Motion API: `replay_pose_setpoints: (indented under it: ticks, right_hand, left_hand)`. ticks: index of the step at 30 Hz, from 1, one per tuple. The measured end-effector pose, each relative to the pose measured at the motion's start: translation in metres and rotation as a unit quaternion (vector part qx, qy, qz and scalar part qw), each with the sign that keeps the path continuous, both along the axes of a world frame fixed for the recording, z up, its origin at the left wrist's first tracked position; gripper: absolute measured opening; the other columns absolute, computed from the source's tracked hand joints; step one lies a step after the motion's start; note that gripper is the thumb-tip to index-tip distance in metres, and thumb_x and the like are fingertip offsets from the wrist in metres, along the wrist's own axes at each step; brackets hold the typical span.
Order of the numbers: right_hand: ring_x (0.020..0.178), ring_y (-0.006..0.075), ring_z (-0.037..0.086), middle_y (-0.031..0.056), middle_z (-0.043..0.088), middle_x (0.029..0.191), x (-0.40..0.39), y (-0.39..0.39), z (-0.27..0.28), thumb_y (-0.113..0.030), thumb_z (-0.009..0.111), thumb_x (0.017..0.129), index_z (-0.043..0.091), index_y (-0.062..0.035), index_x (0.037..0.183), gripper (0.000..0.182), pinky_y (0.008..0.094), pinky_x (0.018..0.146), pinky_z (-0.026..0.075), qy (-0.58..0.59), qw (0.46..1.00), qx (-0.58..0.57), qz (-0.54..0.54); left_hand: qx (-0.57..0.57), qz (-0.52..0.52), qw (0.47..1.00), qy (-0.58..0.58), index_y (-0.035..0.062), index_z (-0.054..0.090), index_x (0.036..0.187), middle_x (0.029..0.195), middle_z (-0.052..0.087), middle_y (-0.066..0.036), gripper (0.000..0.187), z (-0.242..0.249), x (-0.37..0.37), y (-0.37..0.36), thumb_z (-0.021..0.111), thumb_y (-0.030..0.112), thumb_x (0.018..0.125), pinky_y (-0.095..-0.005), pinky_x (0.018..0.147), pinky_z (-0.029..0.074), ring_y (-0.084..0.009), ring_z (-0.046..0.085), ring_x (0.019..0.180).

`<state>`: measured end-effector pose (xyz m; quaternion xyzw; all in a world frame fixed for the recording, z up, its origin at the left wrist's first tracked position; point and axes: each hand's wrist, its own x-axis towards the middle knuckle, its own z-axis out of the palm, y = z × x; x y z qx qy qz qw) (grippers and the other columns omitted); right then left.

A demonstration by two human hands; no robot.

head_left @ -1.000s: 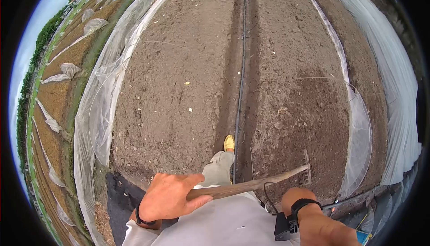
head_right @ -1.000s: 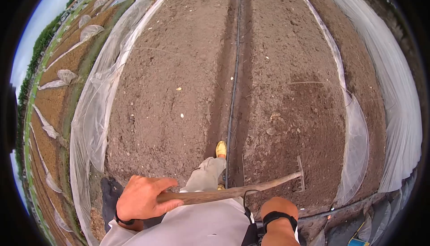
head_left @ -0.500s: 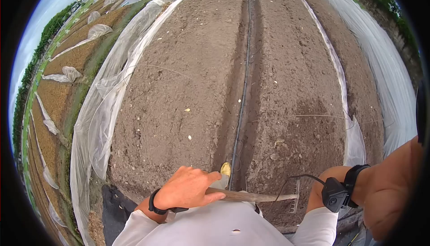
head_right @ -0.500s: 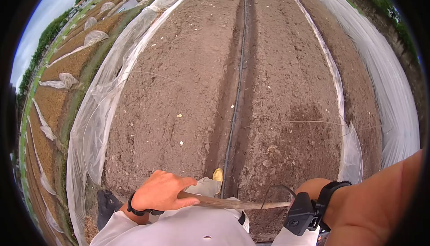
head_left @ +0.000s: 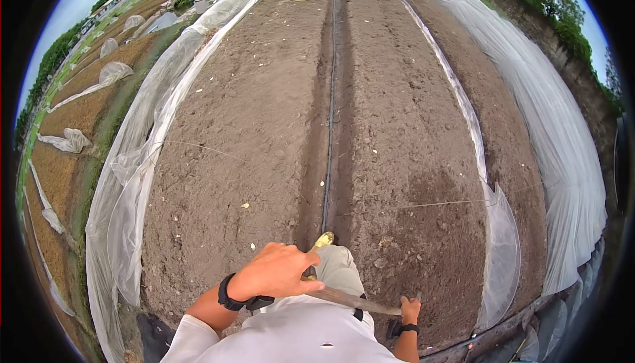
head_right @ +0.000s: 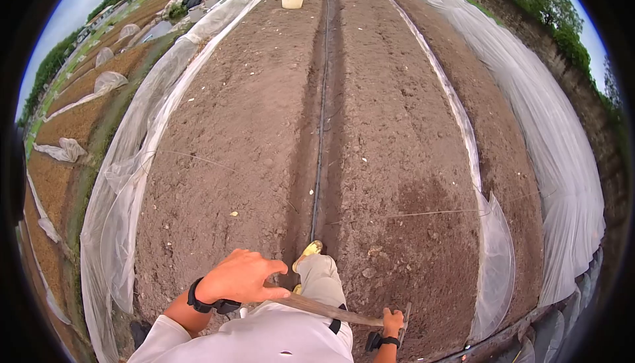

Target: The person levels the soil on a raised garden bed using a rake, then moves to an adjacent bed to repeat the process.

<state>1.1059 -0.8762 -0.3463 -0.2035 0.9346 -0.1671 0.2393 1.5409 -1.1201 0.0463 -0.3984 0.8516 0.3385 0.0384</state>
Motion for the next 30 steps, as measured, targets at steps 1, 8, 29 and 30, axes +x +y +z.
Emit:
replay_pose_setpoints:
  ticks: [1,8,29,30]
  right_hand:
    - [0.078,0.0353,0.064,0.0206,0.063,0.093,0.024,-0.008,0.02,-0.036,0.069,0.077,0.054,0.0057,0.111,0.057,0.0442,0.063,0.051,-0.115,0.984,0.027,-0.134]
    - [0.077,0.0376,0.064,0.0229,0.057,0.102,0.044,-0.064,-0.042,-0.048,0.064,0.082,0.045,0.0046,0.118,0.066,0.0543,0.062,0.055,-0.363,0.799,-0.181,-0.443]
    - [0.058,0.0197,0.052,0.0067,0.049,0.064,0.09,-0.073,-0.017,-0.015,0.058,0.088,0.047,-0.0051,0.077,0.018,0.0369,0.052,0.051,-0.187,0.294,-0.507,-0.788]
    - [0.059,0.0193,0.051,0.0063,0.049,0.064,0.085,-0.06,-0.03,-0.016,0.058,0.088,0.046,-0.0057,0.076,0.02,0.0363,0.053,0.05,-0.194,0.286,-0.508,-0.789]
  left_hand:
    - [-0.001,-0.013,1.0,0.001,0.0066,0.064,0.103,0.069,0.066,-0.015,0.049,-0.003,-0.003,-0.012,0.063,0.049,0.078,-0.0438,0.061,0.049,-0.0346,0.065,0.068]
    - [-0.016,-0.122,0.992,-0.012,0.0066,0.064,0.101,0.066,0.066,-0.013,0.049,-0.004,-0.064,-0.133,0.066,0.049,0.075,-0.0425,0.059,0.049,-0.0332,0.064,0.065]
    - [0.071,-0.448,0.883,-0.119,0.0013,0.068,0.085,0.071,0.064,-0.019,0.037,-0.107,-0.231,-0.268,0.076,0.032,0.065,-0.0407,0.065,0.049,-0.0356,0.063,0.066]
    - [0.064,-0.495,0.862,-0.087,0.0008,0.068,0.085,0.072,0.064,-0.02,0.036,-0.111,-0.249,-0.259,0.074,0.031,0.068,-0.0414,0.065,0.048,-0.0367,0.062,0.066]
